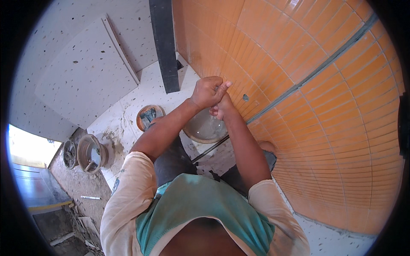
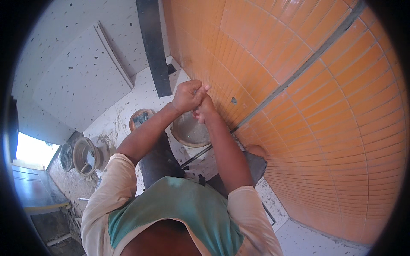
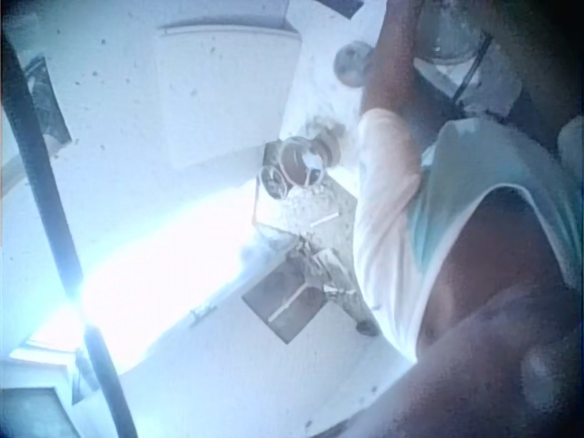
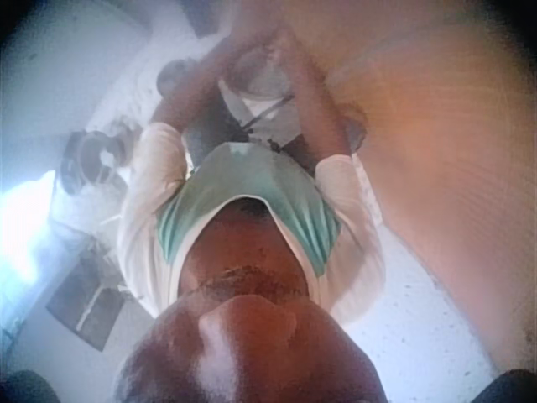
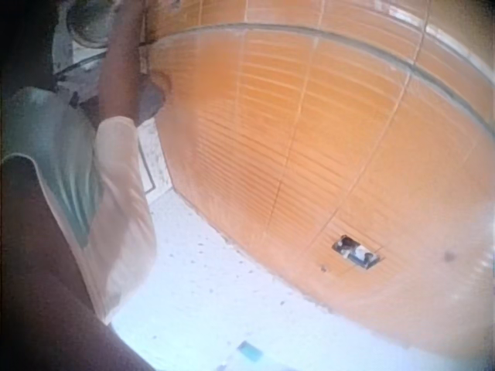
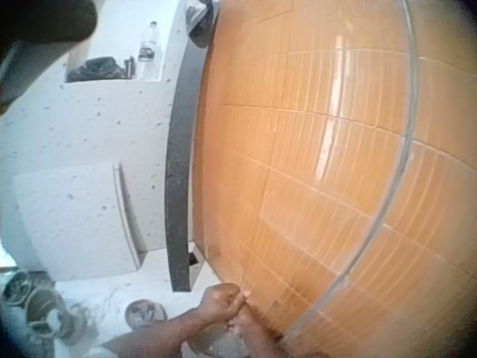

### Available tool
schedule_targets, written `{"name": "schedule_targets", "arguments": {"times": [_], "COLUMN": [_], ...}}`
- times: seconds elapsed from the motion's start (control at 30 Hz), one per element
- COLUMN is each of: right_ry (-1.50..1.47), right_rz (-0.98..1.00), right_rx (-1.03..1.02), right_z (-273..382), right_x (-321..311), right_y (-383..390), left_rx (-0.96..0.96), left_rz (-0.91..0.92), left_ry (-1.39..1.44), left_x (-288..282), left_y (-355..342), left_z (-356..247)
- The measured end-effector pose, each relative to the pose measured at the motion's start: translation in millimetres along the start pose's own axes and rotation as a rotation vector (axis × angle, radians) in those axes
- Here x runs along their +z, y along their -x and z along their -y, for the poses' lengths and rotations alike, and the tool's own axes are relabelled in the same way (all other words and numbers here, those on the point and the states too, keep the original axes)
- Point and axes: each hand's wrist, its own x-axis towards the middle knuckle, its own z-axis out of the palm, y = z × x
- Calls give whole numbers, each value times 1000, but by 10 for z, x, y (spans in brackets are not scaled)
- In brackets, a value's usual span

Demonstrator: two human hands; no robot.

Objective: The person applies grout to the joints between orange wall tiles using a trowel and a bucket. They then wipe the tile surfaces with a cloth to remove excess grout, repeatedly dipping the cloth into water and wringing it out. The person also uses a small tool to clean the grout lines.

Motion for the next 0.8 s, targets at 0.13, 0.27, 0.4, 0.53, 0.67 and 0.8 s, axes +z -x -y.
{"name": "schedule_targets", "arguments": {"times": [0.13,0.27,0.4,0.53,0.67,0.8], "right_ry": [65,232,932,1090,1056,626], "right_rz": [-44,-268,-356,-374,-488,-560], "right_rx": [-53,-264,-1228,-1497,-1216,-870], "right_z": [-58,-20,-158,94,159,212], "right_x": [-113,-235,-250,71,117,206], "right_y": [-75,73,266,562,542,354], "left_rx": [-202,-688,-1080,-1148,-1172,-781], "left_rz": [-6,-220,-174,-99,-270,-373], "left_ry": [48,661,1126,1247,1252,755], "left_x": [54,35,-105,17,-31,219], "left_y": [27,-62,-131,-55,-207,-129], "left_z": [187,618,384,192,-347,-158]}}
